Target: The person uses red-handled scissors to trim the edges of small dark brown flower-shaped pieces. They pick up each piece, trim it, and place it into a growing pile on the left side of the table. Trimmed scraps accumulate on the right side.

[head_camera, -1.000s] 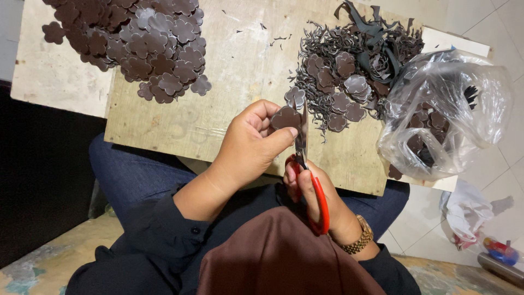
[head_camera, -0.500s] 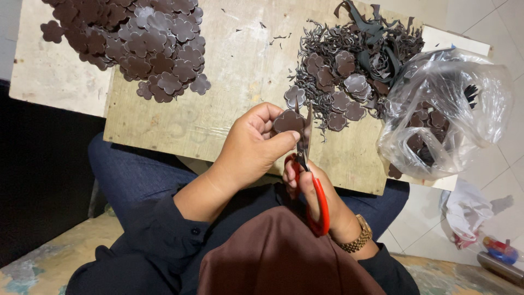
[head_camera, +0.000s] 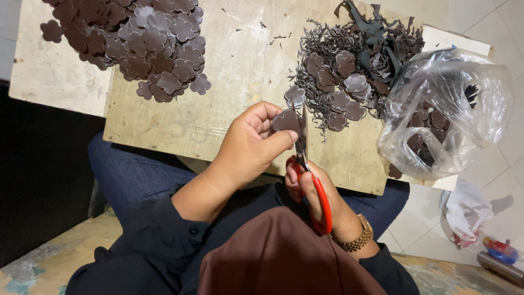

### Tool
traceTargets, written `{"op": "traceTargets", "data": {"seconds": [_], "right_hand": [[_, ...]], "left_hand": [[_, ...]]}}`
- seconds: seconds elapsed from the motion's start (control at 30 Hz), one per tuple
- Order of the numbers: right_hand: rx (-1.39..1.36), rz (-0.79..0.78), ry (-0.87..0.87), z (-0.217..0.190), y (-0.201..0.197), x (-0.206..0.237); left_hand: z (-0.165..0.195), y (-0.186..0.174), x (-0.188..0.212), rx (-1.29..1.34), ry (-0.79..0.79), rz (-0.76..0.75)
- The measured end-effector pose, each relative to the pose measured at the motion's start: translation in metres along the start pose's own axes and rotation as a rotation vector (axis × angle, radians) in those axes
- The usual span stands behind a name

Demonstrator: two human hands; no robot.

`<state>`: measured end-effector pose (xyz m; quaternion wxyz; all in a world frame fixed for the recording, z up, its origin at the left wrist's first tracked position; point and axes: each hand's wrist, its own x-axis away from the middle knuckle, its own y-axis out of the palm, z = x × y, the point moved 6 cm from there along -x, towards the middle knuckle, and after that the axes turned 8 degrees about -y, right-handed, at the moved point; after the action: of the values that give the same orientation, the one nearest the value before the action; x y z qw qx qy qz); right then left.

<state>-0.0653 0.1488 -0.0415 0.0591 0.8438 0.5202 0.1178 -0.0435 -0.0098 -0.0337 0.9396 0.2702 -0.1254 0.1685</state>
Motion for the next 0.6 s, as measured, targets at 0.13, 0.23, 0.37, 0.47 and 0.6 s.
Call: {"op": "traceTargets", "data": {"seconds": [0.13,0.23,0.37,0.47,0.6], "right_hand": [[-0.040,0.006,0.023,0.0017,-0.0001,0.0015],[-0.015,0.003,0.024,0.0005,-0.0014,0.0023],[-0.016,0.005,0.032,0.0010,-0.0012,0.0027],[-0.022,0.008,0.041,0.0027,-0.0018,0.0031],[-0.019,0.009,0.050,0.0051,-0.0035,0.0042]], "left_hand": [[-0.0007,-0.0016,-0.0012,0.015,-0.009,-0.003],[-0.0016,-0.0023,-0.0013,0.027,-0.009,-0.007],[-0.0007,-0.0032,-0.0022,0.041,0.013,-0.017],[-0.0004,-0.0040,-0.0024,0.046,0.023,-0.015],[-0.0005,-0.0057,-0.0024,0.029,0.021,-0.003]]}}
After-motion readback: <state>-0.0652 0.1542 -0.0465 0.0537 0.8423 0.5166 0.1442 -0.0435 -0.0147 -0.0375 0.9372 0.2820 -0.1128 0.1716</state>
